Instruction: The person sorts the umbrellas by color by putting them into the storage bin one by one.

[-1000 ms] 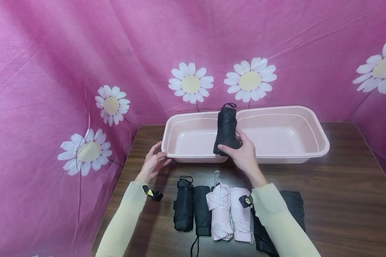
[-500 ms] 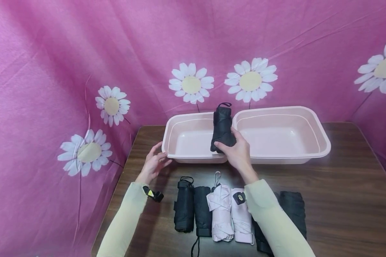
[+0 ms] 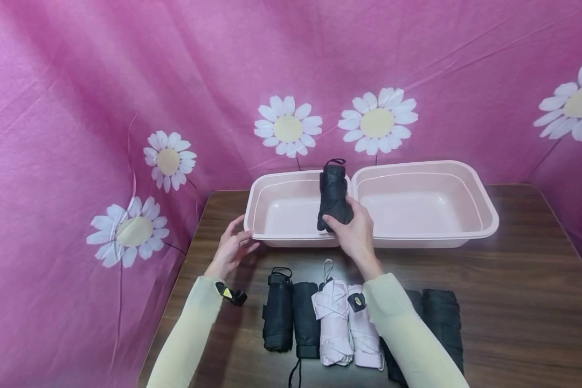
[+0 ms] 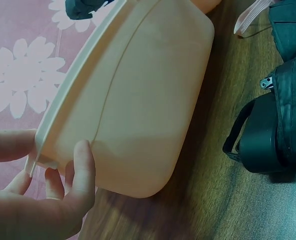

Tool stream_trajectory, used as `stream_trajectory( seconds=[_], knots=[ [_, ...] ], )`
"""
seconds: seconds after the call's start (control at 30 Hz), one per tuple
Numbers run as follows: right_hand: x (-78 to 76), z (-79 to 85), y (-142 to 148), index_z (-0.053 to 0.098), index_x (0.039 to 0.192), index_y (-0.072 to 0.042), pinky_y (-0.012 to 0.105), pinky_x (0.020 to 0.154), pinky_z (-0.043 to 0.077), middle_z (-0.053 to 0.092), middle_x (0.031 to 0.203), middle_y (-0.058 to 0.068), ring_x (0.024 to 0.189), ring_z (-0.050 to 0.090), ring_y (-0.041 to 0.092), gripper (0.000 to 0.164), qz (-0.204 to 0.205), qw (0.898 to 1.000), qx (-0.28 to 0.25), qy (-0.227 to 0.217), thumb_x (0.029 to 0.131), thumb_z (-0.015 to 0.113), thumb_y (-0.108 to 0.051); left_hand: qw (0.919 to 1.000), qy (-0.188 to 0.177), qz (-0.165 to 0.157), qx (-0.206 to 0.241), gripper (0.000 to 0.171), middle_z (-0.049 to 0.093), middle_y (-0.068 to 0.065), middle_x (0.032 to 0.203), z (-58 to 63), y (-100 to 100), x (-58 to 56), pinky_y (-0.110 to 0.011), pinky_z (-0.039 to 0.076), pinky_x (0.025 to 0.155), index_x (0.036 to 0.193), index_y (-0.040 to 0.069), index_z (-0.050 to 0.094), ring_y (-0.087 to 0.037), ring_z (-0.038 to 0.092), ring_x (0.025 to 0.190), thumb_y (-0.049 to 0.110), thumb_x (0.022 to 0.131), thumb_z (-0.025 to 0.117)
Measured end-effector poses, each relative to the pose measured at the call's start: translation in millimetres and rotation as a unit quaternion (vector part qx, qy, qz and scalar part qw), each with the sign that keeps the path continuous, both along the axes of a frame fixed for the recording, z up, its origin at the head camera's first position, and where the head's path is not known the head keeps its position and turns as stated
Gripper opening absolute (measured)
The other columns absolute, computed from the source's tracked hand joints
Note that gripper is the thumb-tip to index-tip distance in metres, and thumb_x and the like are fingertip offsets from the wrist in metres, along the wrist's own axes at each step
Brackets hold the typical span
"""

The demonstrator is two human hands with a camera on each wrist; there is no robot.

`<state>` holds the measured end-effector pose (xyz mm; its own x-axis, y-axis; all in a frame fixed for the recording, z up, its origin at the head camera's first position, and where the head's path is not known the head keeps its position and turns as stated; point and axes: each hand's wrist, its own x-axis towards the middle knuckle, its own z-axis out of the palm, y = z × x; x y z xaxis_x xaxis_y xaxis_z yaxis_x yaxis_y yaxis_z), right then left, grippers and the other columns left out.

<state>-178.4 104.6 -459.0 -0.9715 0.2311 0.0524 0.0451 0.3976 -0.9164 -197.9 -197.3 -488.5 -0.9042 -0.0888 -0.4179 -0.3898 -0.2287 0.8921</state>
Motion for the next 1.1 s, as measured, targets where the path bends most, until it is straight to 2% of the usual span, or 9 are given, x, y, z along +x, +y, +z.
stream_trajectory(
  seconds=[0.07,0.17,0.3,0.4,0.57,0.67,0.77,0.93,1.1],
  knots=[
    [3.8,-0.9,0.0,0.047,0.14,-0.003,0.047,0.104,0.039,0.051,0.139,0.022,0.125,0.048,0.037,0.069,-0.005,1.0,0.009,0.012,0.082,0.076,-0.026,1.0,-0.001,0.0,-0.003,0.061,0.064,-0.007,0.098,-0.4,0.7,0.9,-0.038,0.059,0.076,0.143,0.022,0.042,-0.016,0.065,0.082,-0.006,0.09,0.053],
    [11.9,-2.7,0.9,0.052,0.134,0.001,0.05,0.104,0.034,0.049,0.136,0.025,0.125,0.043,0.042,0.06,-0.02,0.998,0.026,0.055,0.081,0.074,-0.017,1.0,-0.005,-0.001,-0.003,0.06,0.064,-0.006,0.098,-0.5,2.5,2.5,-0.037,0.059,0.076,0.142,0.023,0.043,-0.017,0.067,0.082,-0.005,0.089,0.055],
    [23.0,-2.4,7.8,0.056,0.126,0.004,0.052,0.098,0.031,0.045,0.134,0.025,0.121,0.037,0.046,0.052,-0.046,0.992,0.047,0.104,0.078,0.071,-0.008,1.0,-0.001,0.0,0.003,0.06,0.061,-0.008,0.096,0.4,4.9,3.0,-0.035,0.059,0.074,0.142,0.021,0.042,-0.017,0.066,0.082,-0.005,0.089,0.056],
    [29.1,0.8,18.3,0.057,0.125,0.003,0.051,0.097,0.03,0.044,0.135,0.023,0.122,0.034,0.044,0.049,-0.06,0.992,0.047,0.103,0.078,0.07,-0.007,0.9999,0.005,0.007,0.009,0.06,0.058,-0.018,0.106,0.9,4.1,2.4,-0.033,0.06,0.072,0.142,0.018,0.04,-0.018,0.065,0.084,-0.007,0.089,0.053],
    [36.5,10.3,41.8,0.058,0.124,0.002,0.051,0.102,0.028,0.045,0.134,0.022,0.126,0.033,0.042,0.047,-0.09,0.991,0.048,0.091,0.08,0.07,-0.008,0.9997,0.002,0.012,0.021,0.061,0.047,-0.027,0.129,2.3,3.2,1.7,-0.029,0.059,0.07,0.143,0.017,0.038,-0.03,0.062,0.106,-0.009,0.09,0.05],
    [39.7,16.8,55.4,0.059,0.124,0.002,0.051,0.102,0.027,0.046,0.134,0.023,0.127,0.033,0.042,0.046,-0.108,0.989,0.051,0.09,0.08,0.07,-0.008,0.9996,0.004,0.012,0.026,0.06,0.044,-0.028,0.132,2.5,3.6,1.2,-0.029,0.059,0.071,0.143,0.016,0.037,-0.032,0.059,0.11,-0.009,0.09,0.05],
    [43.4,23.4,66.1,0.058,0.124,0.002,0.051,0.102,0.027,0.048,0.133,0.024,0.127,0.034,0.042,0.046,-0.12,0.987,0.054,0.095,0.081,0.07,-0.009,0.9995,0.008,0.014,0.028,0.059,0.045,-0.028,0.129,2.5,4.1,1.1,-0.03,0.059,0.071,0.143,0.015,0.037,-0.03,0.062,0.104,-0.009,0.09,0.05],
    [49.9,32.9,78.8,0.059,0.124,0.0,0.032,0.093,0.031,0.05,0.129,0.022,0.121,0.039,0.034,0.045,-0.138,0.984,0.061,0.099,0.082,0.069,-0.01,0.9995,0.005,0.015,0.028,0.059,0.046,-0.026,0.125,2.9,5.3,1.1,-0.031,0.059,0.072,0.142,0.016,0.037,-0.022,0.064,0.091,-0.009,0.09,0.049],
    [56.7,39.6,90.0,0.059,0.126,-0.001,0.016,0.086,0.033,0.053,0.127,0.019,0.115,0.045,0.026,0.045,-0.154,0.981,0.063,0.097,0.083,0.068,-0.011,0.9994,-0.001,0.012,0.033,0.06,0.043,-0.027,0.133,3.2,6.4,-0.4,-0.031,0.059,0.072,0.142,0.017,0.037,-0.024,0.062,0.096,-0.008,0.089,0.05]
  ],
)
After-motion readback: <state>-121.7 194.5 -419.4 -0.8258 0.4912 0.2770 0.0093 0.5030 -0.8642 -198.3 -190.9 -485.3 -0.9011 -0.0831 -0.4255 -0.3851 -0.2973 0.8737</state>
